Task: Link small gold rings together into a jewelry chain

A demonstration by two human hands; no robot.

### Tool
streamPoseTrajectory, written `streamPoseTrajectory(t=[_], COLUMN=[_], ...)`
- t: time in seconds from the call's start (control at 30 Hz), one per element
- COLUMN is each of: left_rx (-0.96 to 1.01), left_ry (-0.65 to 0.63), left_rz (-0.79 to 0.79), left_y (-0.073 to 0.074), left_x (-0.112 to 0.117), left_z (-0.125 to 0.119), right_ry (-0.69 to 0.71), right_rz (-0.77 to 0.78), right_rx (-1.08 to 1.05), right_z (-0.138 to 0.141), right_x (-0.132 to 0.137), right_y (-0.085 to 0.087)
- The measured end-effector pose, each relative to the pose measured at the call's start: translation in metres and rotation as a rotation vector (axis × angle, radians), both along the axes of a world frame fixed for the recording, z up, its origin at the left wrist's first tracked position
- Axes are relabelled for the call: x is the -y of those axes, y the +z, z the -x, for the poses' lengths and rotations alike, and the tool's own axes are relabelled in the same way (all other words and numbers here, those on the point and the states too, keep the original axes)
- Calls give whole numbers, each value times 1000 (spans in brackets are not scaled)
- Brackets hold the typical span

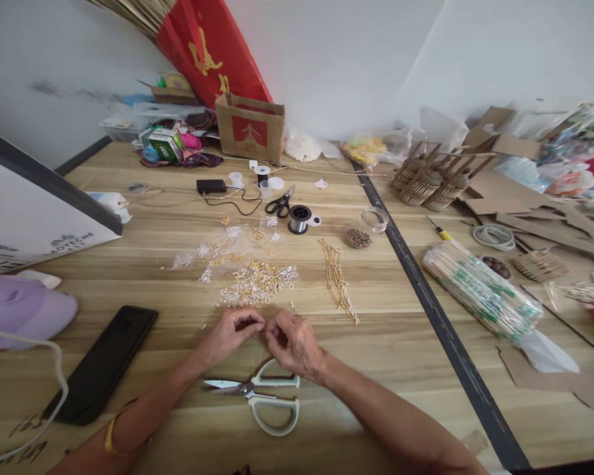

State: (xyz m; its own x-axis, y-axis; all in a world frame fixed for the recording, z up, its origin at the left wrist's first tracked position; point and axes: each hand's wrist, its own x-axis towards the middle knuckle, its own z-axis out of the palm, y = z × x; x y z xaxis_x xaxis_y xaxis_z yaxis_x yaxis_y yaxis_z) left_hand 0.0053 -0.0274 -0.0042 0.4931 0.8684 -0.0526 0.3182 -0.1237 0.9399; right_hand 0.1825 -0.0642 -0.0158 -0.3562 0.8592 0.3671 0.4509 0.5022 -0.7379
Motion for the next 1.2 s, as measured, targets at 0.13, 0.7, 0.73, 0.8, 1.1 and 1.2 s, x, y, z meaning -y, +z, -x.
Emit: streamPoseTrajectory(t=[0.13,0.7,0.73,0.8,1.1,1.2], left_rx=[-2,2,5,9,10,9], left_ry=[0,-8,-8,-8,-35,-35], left_rz=[1,17,26,47,37,31], left_y=[1,-1,-1,0,0,0], left_x=[0,1,1,2,2,2], left_z=[0,0,0,0,1,1], right_ry=[-1,-7,-8,-14,-20,-18], right_rz=[2,12,14,10,5,8], right_rx=[7,7,5,3,-3,-9], right_z=[-1,0,0,0,1,0], right_x=[0,-1,-1,-1,-1,0], right_y=[0,1,1,0,0,0])
